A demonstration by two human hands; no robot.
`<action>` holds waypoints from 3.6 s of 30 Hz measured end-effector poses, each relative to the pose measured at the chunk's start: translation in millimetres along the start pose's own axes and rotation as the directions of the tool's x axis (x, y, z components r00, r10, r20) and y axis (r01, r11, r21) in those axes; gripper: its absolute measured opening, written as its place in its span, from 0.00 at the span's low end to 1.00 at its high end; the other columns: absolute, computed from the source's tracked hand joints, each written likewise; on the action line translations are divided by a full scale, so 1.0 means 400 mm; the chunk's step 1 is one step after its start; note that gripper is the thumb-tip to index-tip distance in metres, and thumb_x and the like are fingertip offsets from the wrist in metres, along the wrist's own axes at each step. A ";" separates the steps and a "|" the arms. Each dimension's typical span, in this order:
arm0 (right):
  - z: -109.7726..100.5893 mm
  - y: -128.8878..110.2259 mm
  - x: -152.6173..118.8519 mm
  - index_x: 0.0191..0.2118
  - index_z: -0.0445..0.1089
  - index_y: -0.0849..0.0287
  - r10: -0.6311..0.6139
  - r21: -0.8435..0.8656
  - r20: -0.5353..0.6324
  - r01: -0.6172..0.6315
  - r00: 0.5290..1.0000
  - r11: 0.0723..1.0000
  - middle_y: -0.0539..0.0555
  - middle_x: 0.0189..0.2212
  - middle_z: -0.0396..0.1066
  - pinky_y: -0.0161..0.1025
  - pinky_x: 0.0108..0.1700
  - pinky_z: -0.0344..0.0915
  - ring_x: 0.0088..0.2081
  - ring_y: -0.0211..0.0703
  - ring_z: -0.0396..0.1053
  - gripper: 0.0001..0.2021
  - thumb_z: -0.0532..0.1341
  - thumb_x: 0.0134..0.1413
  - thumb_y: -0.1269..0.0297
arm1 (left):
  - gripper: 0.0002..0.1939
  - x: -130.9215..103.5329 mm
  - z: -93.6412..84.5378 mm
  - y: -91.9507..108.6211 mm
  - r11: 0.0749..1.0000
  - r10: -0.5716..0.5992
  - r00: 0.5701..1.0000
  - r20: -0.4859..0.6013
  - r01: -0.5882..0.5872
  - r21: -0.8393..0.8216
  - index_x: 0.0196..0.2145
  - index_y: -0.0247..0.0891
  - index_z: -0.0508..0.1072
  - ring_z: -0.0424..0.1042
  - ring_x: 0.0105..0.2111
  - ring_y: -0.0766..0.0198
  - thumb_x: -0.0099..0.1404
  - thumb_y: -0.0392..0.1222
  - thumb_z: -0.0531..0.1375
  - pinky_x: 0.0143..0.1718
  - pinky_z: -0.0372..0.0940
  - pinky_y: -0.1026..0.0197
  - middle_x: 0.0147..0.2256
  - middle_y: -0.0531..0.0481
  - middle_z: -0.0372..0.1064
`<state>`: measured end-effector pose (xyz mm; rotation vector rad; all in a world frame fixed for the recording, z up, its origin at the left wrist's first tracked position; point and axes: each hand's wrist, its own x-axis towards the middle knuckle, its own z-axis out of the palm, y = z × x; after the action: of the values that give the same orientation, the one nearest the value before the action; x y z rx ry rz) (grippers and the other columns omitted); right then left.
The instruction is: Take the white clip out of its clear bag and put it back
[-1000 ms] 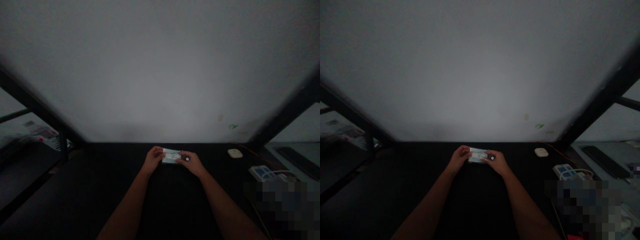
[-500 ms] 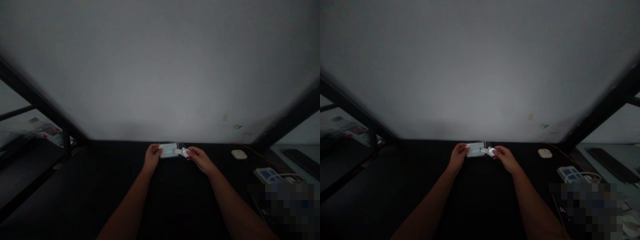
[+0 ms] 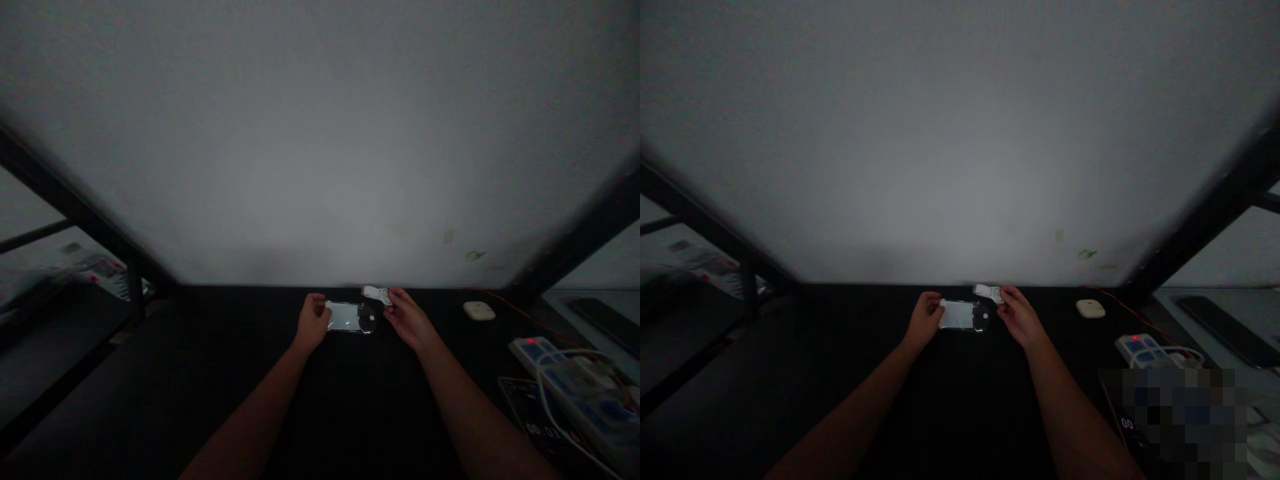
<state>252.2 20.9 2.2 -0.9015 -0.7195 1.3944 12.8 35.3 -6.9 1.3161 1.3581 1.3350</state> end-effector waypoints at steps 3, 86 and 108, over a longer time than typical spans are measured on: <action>0.014 0.005 -0.005 0.32 0.74 0.53 0.014 -0.117 0.048 -0.008 0.999 0.993 0.50 0.30 0.73 0.36 0.26 0.61 0.27 0.38 0.64 0.18 0.75 0.34 0.52 | 0.08 -0.003 0.002 0.008 0.985 0.044 0.999 0.013 -0.045 0.167 0.35 0.40 0.70 0.69 0.29 0.62 0.55 0.37 0.61 0.32 0.63 0.60 0.28 0.53 0.68; 0.046 0.012 -0.053 0.41 0.76 0.57 0.054 -0.542 0.250 0.094 0.967 0.835 0.49 0.23 0.75 0.35 0.24 0.60 0.21 0.37 0.65 0.20 0.70 0.44 0.50 | 0.19 -0.030 -0.029 0.049 0.998 0.016 0.924 0.382 -0.035 0.044 0.35 0.36 0.80 0.71 0.27 0.63 0.59 0.56 0.65 0.29 0.64 0.62 0.29 0.48 0.77; 0.039 0.012 -0.041 0.41 0.78 0.55 -0.055 -0.452 0.098 0.094 0.994 0.887 0.48 0.23 0.72 0.35 0.24 0.59 0.22 0.35 0.62 0.18 0.70 0.42 0.53 | 0.28 -0.027 -0.048 0.045 0.874 0.246 0.899 0.364 -0.367 0.317 0.50 0.44 0.76 0.71 0.51 0.50 0.50 0.44 0.73 0.52 0.64 0.49 0.50 0.44 0.74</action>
<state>235.2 6.0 7.1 -1.1713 -1.1665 1.2165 -2.3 20.0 11.8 1.9921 1.2525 1.0253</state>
